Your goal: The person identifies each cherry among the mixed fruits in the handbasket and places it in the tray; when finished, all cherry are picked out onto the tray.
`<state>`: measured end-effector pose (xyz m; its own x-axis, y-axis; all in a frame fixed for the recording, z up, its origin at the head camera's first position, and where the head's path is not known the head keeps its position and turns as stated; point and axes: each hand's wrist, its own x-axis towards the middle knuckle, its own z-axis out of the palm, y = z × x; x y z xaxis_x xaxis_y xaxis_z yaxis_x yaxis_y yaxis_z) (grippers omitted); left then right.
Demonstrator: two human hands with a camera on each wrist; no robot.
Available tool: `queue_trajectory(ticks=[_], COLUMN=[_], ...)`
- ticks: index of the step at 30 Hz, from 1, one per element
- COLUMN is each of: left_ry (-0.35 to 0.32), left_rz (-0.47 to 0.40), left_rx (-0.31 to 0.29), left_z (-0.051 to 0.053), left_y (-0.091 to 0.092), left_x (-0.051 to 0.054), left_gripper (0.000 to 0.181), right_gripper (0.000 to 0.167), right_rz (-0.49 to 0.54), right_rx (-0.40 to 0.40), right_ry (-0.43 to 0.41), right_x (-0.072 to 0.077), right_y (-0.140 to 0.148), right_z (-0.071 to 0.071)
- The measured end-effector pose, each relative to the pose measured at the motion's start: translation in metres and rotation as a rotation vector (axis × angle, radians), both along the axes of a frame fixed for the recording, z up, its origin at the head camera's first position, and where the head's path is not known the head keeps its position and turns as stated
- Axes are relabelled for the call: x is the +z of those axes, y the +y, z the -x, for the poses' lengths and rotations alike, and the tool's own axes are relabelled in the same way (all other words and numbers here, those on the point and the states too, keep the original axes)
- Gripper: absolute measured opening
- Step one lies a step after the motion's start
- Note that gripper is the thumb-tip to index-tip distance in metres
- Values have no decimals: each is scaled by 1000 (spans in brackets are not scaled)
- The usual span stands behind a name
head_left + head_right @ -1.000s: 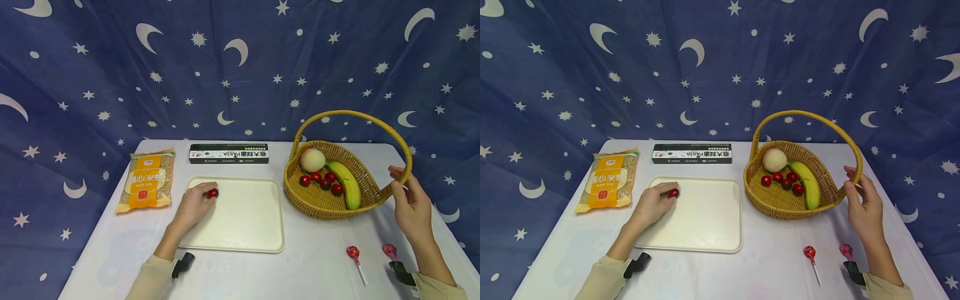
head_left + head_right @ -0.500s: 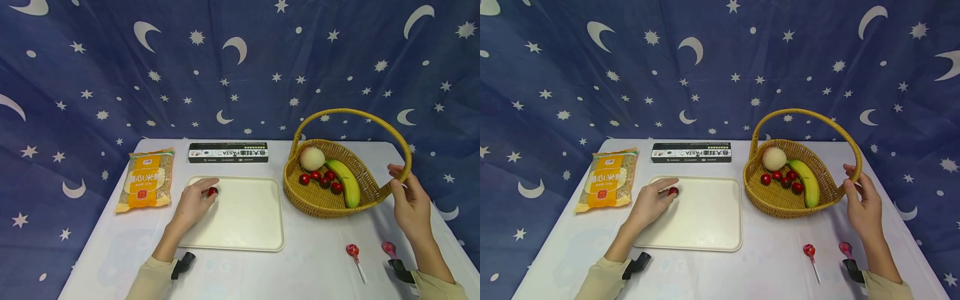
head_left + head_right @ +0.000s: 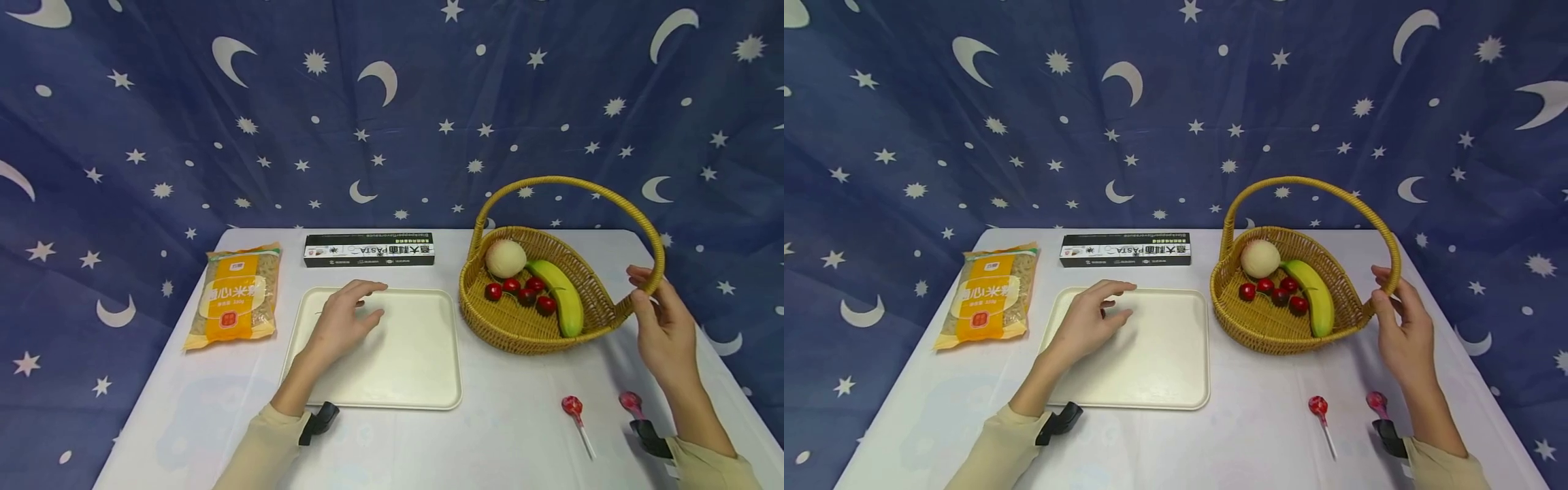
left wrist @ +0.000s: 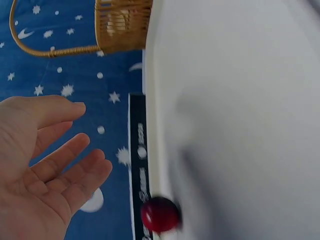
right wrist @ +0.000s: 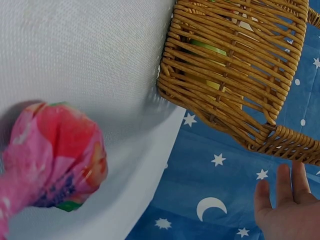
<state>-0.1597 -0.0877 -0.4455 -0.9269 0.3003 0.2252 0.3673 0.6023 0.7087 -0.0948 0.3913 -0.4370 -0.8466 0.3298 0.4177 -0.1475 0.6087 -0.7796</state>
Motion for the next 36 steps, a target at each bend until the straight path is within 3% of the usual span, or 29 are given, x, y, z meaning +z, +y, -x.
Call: queue_trajectory(ticks=[15, 28, 36], left_ry=[64, 32, -10], left_rz=[17, -32, -1], left_rx=[-205, -359, -391], left_z=[14, 27, 38], left_y=[74, 137, 171], left_x=[25, 26, 23], left_gripper=[44, 48, 52], right_gripper=[40, 40, 40], right_rz=[11, 5, 0], right_rx=[-5, 0, 6], right_ry=[-14, 0, 3], right_x=[0, -3, -2], right_y=[-1, 1, 0], right_z=[0, 0, -1])
